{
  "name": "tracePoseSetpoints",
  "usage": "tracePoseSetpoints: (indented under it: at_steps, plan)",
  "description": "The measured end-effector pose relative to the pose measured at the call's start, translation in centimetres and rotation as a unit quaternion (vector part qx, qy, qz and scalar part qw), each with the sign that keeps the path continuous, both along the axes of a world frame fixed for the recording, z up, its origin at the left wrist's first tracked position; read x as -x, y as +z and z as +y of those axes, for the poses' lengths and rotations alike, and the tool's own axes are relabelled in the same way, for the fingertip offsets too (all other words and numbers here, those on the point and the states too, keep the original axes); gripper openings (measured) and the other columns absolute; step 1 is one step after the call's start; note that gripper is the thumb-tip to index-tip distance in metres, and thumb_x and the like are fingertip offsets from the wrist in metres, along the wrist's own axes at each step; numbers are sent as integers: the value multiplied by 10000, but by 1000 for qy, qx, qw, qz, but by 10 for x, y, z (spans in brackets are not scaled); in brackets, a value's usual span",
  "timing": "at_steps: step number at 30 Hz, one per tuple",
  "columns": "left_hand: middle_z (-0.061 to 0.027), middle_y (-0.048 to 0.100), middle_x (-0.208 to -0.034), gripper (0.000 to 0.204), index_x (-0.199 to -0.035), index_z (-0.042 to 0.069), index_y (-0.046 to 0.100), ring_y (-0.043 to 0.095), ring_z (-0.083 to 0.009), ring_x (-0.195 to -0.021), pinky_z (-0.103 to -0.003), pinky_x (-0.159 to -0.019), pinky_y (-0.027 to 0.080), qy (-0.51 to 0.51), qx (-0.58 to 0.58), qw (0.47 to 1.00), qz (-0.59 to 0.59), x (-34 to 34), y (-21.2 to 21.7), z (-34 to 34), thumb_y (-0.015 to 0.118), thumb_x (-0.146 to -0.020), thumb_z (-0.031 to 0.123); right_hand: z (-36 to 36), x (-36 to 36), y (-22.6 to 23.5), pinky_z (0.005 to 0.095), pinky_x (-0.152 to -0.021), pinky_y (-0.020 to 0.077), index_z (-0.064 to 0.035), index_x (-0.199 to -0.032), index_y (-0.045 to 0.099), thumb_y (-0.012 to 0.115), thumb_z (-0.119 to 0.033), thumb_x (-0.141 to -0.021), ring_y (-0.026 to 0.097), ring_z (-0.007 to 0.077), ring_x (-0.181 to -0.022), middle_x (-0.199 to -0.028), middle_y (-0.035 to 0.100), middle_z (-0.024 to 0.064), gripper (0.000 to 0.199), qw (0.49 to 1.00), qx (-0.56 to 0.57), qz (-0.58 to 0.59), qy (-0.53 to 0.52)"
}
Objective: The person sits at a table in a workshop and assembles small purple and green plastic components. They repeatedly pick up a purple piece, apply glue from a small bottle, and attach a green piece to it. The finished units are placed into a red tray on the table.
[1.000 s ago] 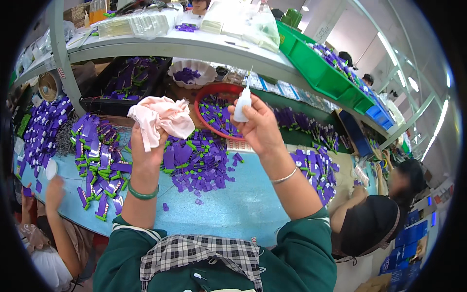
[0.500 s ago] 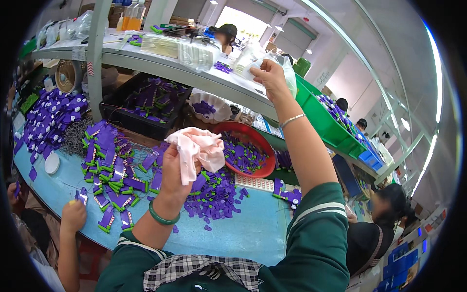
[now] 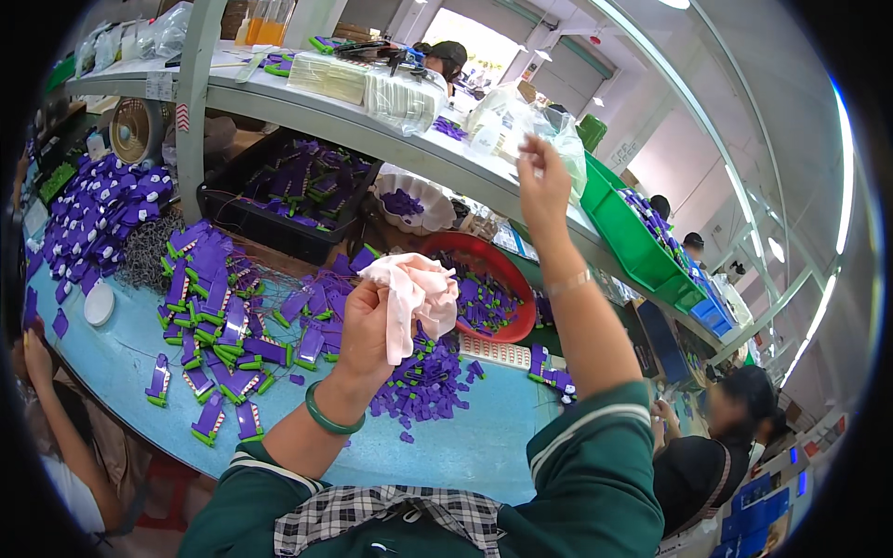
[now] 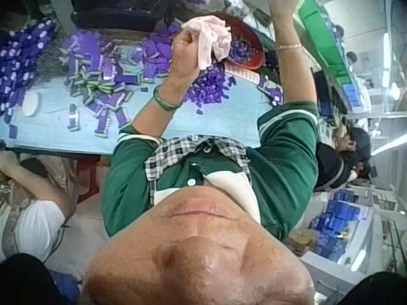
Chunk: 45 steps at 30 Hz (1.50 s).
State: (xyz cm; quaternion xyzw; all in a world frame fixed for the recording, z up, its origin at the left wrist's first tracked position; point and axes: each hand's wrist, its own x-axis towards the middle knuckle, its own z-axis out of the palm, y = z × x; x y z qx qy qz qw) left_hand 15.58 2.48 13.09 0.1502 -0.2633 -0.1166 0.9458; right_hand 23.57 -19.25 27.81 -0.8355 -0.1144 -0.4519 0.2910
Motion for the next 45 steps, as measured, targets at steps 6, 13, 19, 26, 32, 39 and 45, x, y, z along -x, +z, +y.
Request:
tracePoseSetpoints:
  at_steps: [6, 13, 19, 26, 32, 39, 45]
  plan:
    - [-48, 605, -954, 243, -1179, 22, 541, 595, -98, -825, -248, -735, 506, 31, -155, 986, -49, -7, -21, -23, 512, -942, 63, 47, 111, -87, 326, -978, 416, -24, -1420, 344, 626, -143, -827, 487, 170, -1178, -1298, 487, 103, 667, 856, -103, 405, 303]
    - [-152, 542, -1145, 433, -1257, 7, 430, 619, -238, -980, -358, -793, 513, 112, -471, 825, -290, -16, -39, -25, 557, -844, -5, -6, 95, -159, 335, -786, 554, 7, -1140, 576, 500, 8, -877, 666, 208, -879, -1022, 654, 125, 273, 794, -360, 424, 245]
    - [-179, 538, -1072, 351, -1139, 32, 498, 593, -383, -926, -464, -763, 501, 266, -519, 676, -452, 15, -15, -5, 612, -812, 87, -41, 9, -164, 375, -830, 523, -26, -1153, 569, 492, -193, -968, 631, 221, -933, -1055, 626, 94, 262, 752, -460, 434, 186]
    - [-182, 535, -895, 271, -1029, 8, 514, 622, -372, -764, -460, -645, 513, 83, -497, 612, -610, 51, -27, -15, 635, -815, 122, -30, -73, -153, 502, -820, 515, -110, -1314, 426, 593, -139, -835, 624, 300, -952, -1134, 578, 160, 508, 830, -398, 386, 55]
    - [-159, 550, -842, 251, -938, 6, 519, 639, -303, -724, -401, -594, 518, 250, -524, 594, -556, 37, -24, -5, 620, -711, 41, 17, -55, -204, 352, -656, 520, -4, -953, 669, 690, -143, -776, 636, 311, -668, -834, 674, 160, 225, 994, 98, -3, 55]
    - [-154, 591, -833, 226, -924, -19, 553, 653, -302, -758, -401, -618, 520, 272, -417, 668, -553, 48, -13, -5, 605, -715, 50, 142, 24, -247, 366, -756, 494, -56, -940, 663, 696, -39, -717, 622, 277, -889, -930, 645, 94, 226, 879, 335, 165, 296]
    - [-114, 593, -812, 224, -897, 14, 556, 645, -293, -732, -386, -626, 518, 325, -459, 638, -526, 33, -7, 1, 627, -691, 64, 181, -20, -262, 409, -927, 396, -68, -1057, 640, 661, -188, -793, 526, 255, -1127, -1113, 611, 78, 291, 873, 415, 149, 208]
